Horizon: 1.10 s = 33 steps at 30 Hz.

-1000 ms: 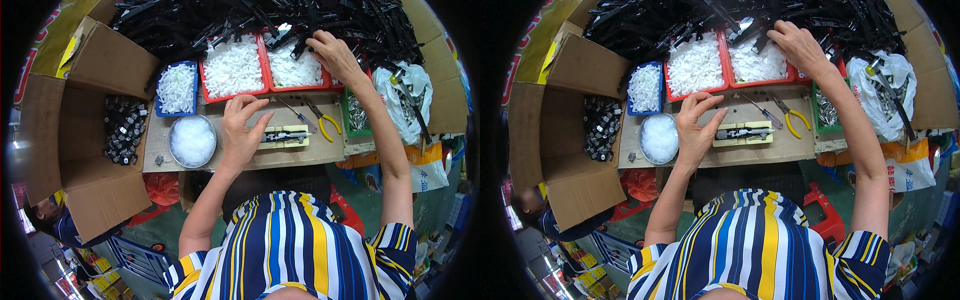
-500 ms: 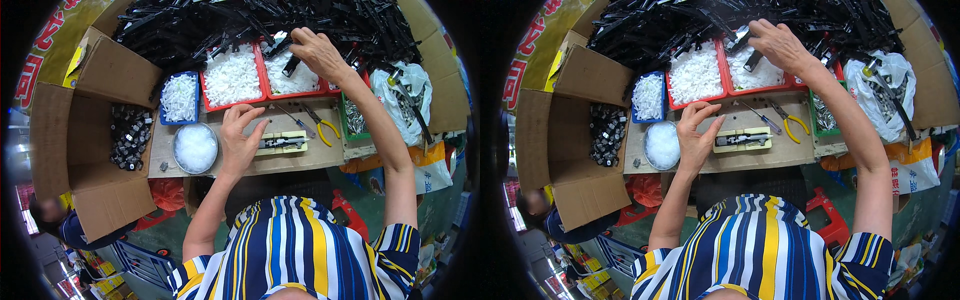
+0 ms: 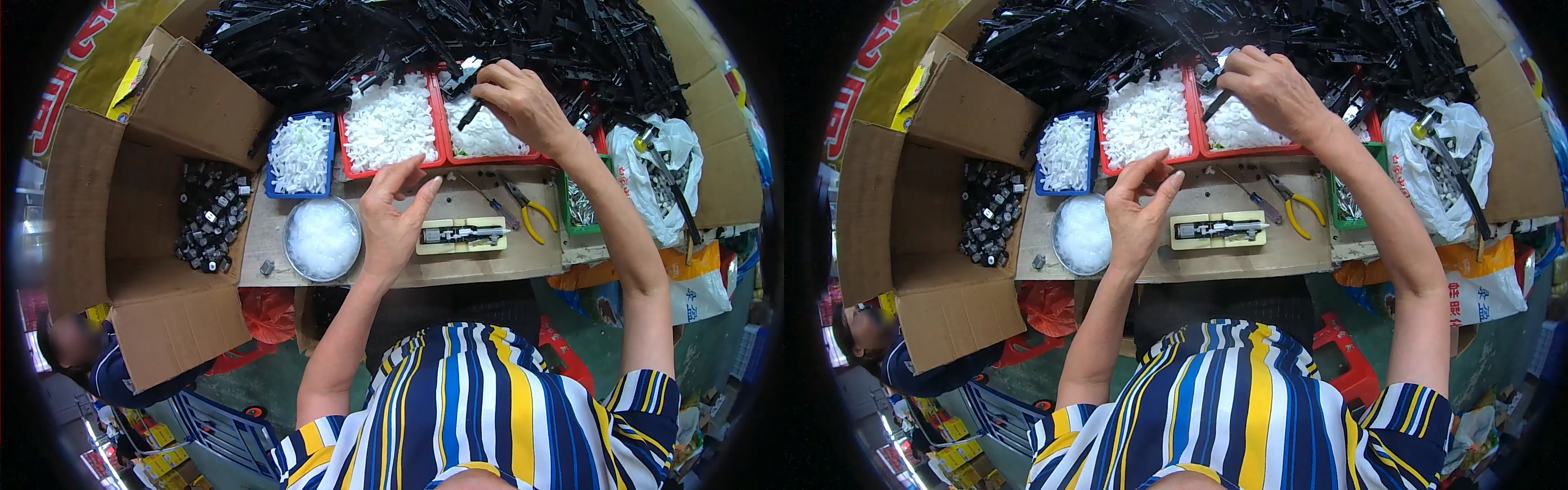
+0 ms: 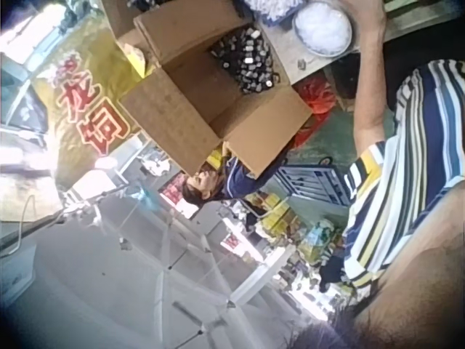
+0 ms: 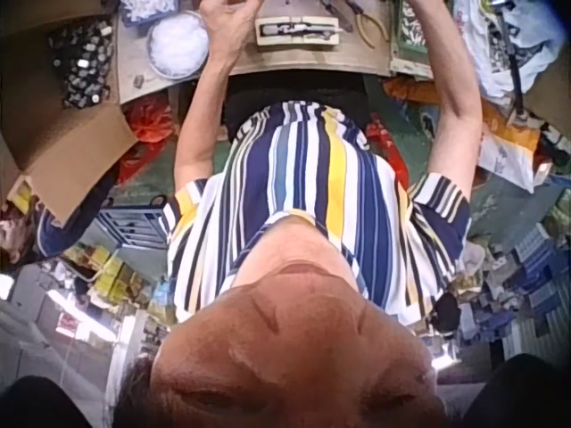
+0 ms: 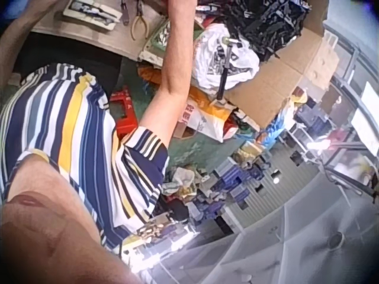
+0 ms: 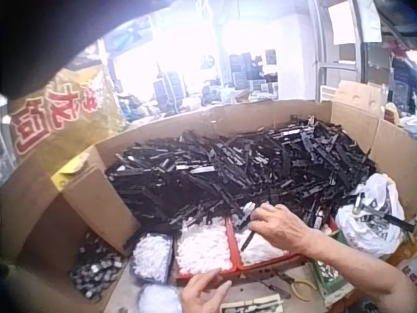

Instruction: The person assembles small lock mechanisms at a workbench. They repeatedly pick up black lock bodies and white plastic components, insert pins, and use pliers and a screwdriver to secure parts. Finished assemblies are placed into a white bag on the right side of the table.

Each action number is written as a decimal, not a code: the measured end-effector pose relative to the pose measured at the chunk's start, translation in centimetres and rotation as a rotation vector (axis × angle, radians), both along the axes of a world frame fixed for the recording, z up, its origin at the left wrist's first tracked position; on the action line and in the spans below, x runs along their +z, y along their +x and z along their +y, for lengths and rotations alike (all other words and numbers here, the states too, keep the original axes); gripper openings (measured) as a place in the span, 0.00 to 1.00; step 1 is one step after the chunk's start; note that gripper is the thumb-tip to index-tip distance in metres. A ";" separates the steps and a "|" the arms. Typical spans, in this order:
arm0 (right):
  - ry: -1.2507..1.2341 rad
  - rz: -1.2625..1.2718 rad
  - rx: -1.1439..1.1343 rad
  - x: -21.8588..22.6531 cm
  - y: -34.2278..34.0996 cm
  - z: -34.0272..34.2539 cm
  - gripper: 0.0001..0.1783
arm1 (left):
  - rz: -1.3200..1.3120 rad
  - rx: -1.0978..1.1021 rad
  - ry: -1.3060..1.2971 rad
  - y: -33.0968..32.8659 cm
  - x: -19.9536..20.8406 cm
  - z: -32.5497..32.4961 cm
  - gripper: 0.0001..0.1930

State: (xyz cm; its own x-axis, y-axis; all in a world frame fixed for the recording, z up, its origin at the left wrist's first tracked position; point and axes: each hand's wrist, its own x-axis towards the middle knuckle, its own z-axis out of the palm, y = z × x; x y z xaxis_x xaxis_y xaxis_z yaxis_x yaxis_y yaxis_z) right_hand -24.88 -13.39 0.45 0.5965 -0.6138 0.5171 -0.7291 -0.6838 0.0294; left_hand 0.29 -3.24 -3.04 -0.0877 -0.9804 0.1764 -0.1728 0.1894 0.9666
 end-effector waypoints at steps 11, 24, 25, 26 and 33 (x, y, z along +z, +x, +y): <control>0.080 -0.066 0.029 1.5 2.6 9.5 0.11 | 0.611 -0.235 0.455 -1.0 1.1 0.2 0.16; 0.700 -0.460 0.027 -2.1 2.1 13.6 0.17 | 0.083 -0.143 0.132 3.1 -0.5 3.0 0.20; 0.701 -0.457 0.011 -2.7 2.5 14.0 0.17 | 0.100 -0.118 0.149 3.6 -0.6 3.1 0.18; 0.694 -0.456 0.006 -3.1 2.9 14.3 0.17 | 0.106 -0.100 0.160 3.8 -0.6 3.2 0.18; 0.717 -0.453 -0.045 -4.6 4.1 15.0 0.18 | 0.075 -0.053 0.152 4.3 -1.6 3.5 0.14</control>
State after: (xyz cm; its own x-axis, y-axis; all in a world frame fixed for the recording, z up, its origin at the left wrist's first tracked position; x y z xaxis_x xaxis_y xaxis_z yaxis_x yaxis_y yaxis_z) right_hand -20.83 1.57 -4.15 0.3926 -0.9026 0.1767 -0.5933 -0.3954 -0.7012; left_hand 4.61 0.25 -4.60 -0.1326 -0.9906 0.0349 -0.0923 0.0474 0.9946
